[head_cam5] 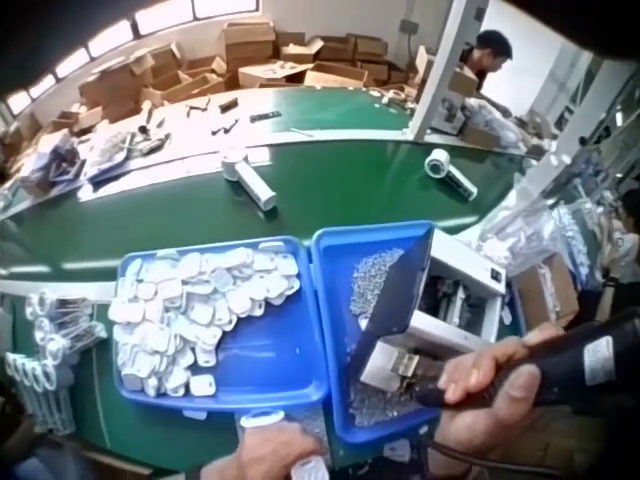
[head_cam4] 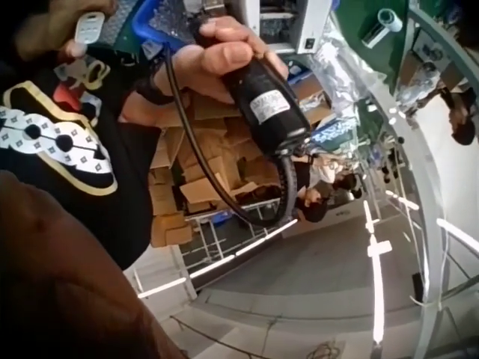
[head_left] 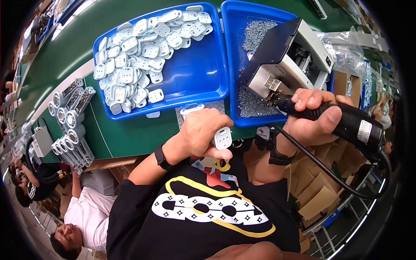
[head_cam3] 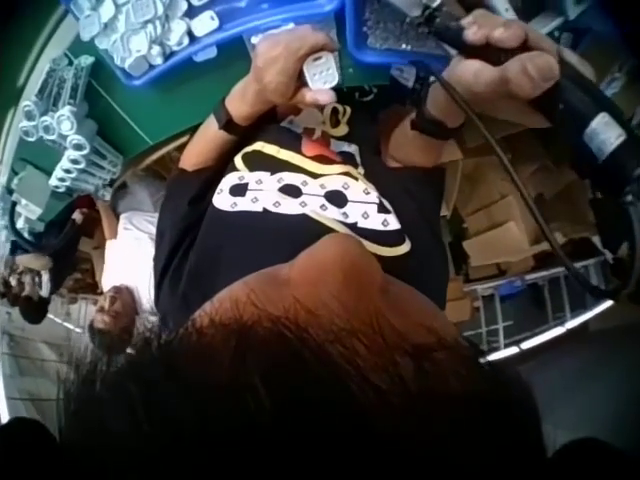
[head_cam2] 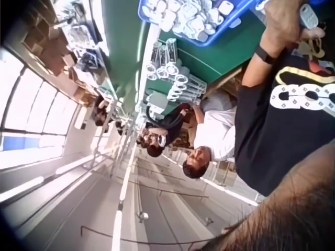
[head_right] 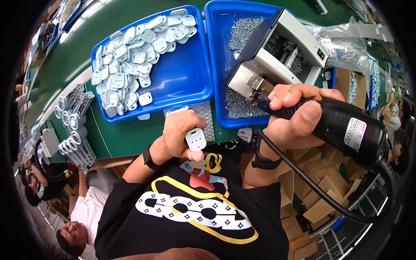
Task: Fasten screws into small electronic components using an electric screwdriver at an assembly line station.
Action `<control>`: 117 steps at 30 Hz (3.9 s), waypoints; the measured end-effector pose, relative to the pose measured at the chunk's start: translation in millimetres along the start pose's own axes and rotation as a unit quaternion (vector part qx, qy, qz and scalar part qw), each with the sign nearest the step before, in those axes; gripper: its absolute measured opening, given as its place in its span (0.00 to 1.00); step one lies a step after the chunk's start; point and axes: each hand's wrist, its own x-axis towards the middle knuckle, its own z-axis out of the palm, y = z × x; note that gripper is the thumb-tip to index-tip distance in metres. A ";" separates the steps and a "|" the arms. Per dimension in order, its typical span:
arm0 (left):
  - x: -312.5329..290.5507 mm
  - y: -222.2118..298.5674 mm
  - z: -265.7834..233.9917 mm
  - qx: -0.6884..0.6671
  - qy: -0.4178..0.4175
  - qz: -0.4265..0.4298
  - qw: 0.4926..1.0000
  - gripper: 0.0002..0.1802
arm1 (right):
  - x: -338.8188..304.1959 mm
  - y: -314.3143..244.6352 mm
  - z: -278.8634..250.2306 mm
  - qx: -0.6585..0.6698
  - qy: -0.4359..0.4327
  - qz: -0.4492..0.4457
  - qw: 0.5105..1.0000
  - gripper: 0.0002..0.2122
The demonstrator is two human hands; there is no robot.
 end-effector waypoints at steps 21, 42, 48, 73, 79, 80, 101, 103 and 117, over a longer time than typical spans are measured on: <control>5.3 -6.9 3.8 0.030 0.011 0.035 0.999 0.36 | -30.9 -72.1 -15.5 0.290 -0.154 0.013 0.944 0.24; 6.8 -4.5 1.5 0.019 -0.005 0.026 0.999 0.35 | -29.7 -66.5 -7.5 0.286 -0.297 0.103 0.905 0.25; 9.6 -1.1 7.1 0.045 0.004 0.023 0.999 0.36 | -16.4 -58.8 -26.0 0.130 -0.189 -0.002 0.973 0.25; 12.5 -2.0 2.4 0.030 -0.047 0.024 0.998 0.39 | 18.8 0.4 -5.4 -0.004 -0.004 0.104 0.995 0.26; 8.6 -6.7 4.8 0.035 -0.019 0.028 0.999 0.39 | -11.2 1.0 3.6 0.015 -0.007 0.011 1.000 0.23; 8.7 -6.8 4.2 0.036 -0.020 0.031 0.999 0.39 | -13.9 -0.4 4.0 0.021 0.002 -0.018 1.000 0.23; 5.1 -4.1 2.5 0.037 -0.030 0.021 0.999 0.40 | 31.0 1.7 -0.3 0.051 0.012 0.189 0.981 0.25; 3.4 -7.2 -0.3 0.051 -0.033 0.006 0.998 0.40 | 9.1 0.8 -3.2 0.076 0.002 0.117 0.990 0.24; 7.1 -8.6 -3.2 0.024 -0.026 0.030 0.999 0.39 | -24.4 0.5 -2.2 -0.005 -0.022 -0.040 0.999 0.25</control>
